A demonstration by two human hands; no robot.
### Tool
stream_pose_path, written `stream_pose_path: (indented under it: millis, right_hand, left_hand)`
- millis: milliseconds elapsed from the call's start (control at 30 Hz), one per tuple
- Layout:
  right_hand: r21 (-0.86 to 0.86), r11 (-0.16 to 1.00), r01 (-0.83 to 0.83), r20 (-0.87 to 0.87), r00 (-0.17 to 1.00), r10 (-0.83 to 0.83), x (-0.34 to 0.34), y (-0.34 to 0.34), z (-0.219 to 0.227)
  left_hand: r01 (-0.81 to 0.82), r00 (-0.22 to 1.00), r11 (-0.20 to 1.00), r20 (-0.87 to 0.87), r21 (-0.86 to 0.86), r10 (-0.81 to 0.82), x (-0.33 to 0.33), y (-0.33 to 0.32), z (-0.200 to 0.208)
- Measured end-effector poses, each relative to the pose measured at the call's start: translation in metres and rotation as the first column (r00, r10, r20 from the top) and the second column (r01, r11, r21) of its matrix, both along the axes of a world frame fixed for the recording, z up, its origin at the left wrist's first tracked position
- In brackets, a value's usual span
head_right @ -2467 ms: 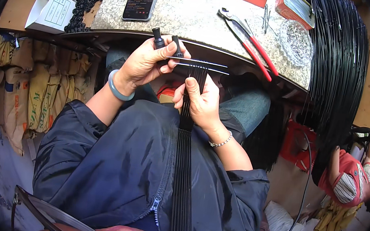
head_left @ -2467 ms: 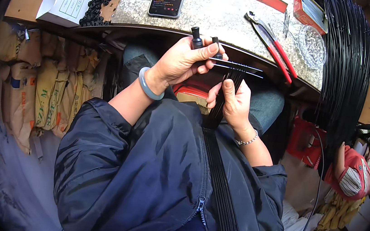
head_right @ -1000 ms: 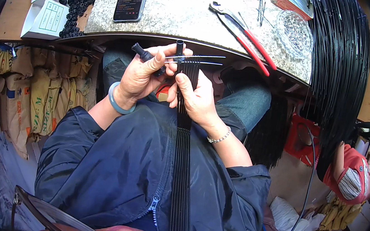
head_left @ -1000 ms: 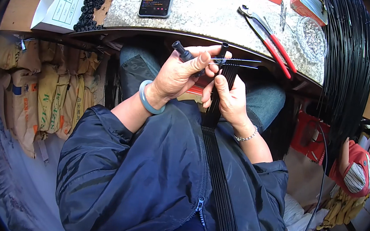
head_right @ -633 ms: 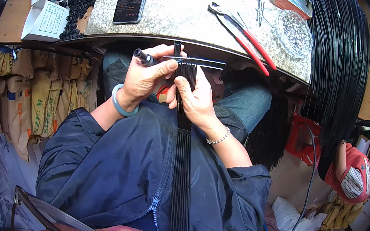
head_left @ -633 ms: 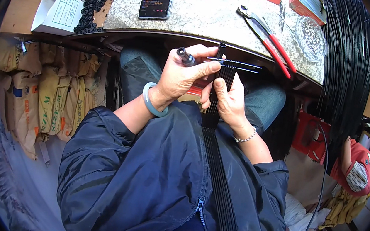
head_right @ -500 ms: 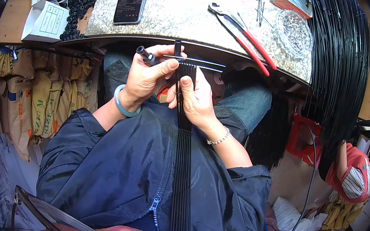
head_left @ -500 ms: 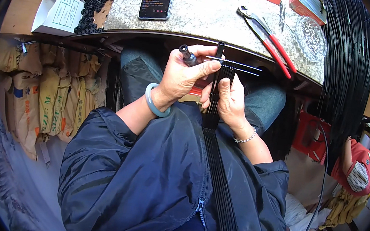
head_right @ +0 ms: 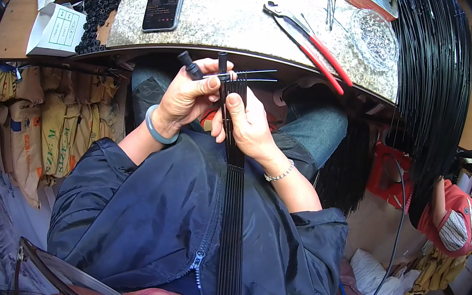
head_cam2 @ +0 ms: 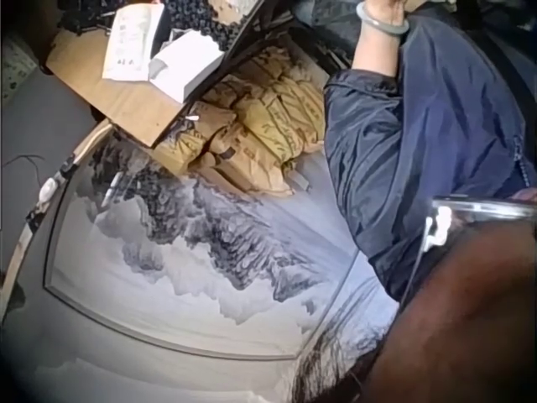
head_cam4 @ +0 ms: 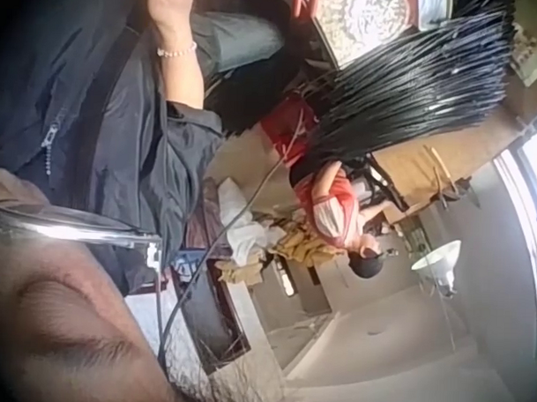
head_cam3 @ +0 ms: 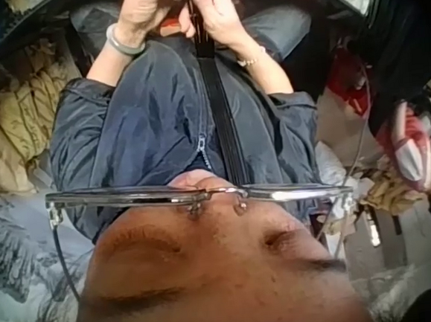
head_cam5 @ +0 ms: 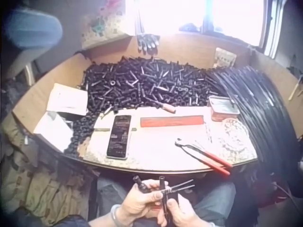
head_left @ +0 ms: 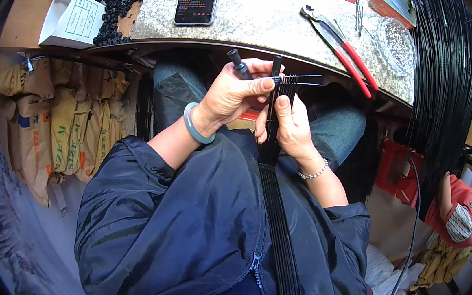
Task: Assembling wire bundles into connectors using pliers and manual manipulation at a production workstation.
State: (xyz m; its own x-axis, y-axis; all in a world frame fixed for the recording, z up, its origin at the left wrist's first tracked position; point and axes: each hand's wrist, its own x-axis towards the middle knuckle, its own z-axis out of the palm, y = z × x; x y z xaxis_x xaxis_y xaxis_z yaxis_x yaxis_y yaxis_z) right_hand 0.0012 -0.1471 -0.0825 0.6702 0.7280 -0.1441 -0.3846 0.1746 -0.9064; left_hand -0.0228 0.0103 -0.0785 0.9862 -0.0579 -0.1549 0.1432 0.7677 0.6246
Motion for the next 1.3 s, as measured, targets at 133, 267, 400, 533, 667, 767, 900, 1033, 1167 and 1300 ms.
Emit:
stream_pose_path:
  millis: [133,267,400,533,667,767,900,1033,1167,1300]
  right_hand:
    - [-0.013,0.999,0.033,0.011,0.999,-0.033,-0.001,0.001,0.001]
    - [-0.016,1.0,0.023,0.04,0.999,-0.022,0.001,-0.002,-0.001]
    - [0.016,0.998,-0.062,-0.014,0.998,0.062,0.006,-0.003,-0.003]
    - [-0.026,0.998,-0.055,-0.041,0.998,0.054,0.004,-0.002,-0.005]
    - [-0.002,1.0,-0.025,-0.05,0.998,0.024,0.002,-0.004,-0.009]
    - [-0.034,0.999,-0.029,-0.046,0.999,0.028,0.003,-0.005,-0.005]
    - [0.019,0.994,-0.106,-0.069,0.992,0.107,0.01,-0.003,0.0]
    - [0.07,0.987,-0.146,-0.102,0.983,0.153,0.009,-0.008,-0.006]
    - [-0.04,0.996,-0.077,-0.131,0.989,0.072,0.005,-0.005,-0.005]
    - [-0.084,0.995,-0.045,-0.121,0.992,0.035,0.005,-0.001,0.0]
  left_hand:
    - [0.076,0.995,0.997,-0.06,-0.031,-0.078,0.006,0.004,-0.006]
    - [0.116,0.993,0.992,-0.008,0.042,-0.116,0.007,0.005,-0.008]
    - [0.118,0.993,0.978,-0.002,0.171,-0.12,0.006,0.007,0.0]
    - [0.116,0.993,0.976,-0.054,0.187,-0.107,0.007,0.008,-0.003]
    - [0.116,0.993,0.981,-0.025,0.156,-0.114,0.01,0.008,-0.001]
    - [0.165,0.986,0.971,-0.033,0.172,-0.162,0.013,0.012,0.0]
    - [0.248,0.968,0.947,-0.016,0.206,-0.25,0.014,0.019,0.002]
    - [0.215,0.974,0.941,0.016,0.26,-0.227,0.015,0.018,-0.002]
    - [0.154,0.988,0.875,-0.075,0.458,-0.135,0.021,0.022,0.009]
    - [-0.031,0.998,0.984,0.051,0.176,0.023,0.034,0.02,0.03]
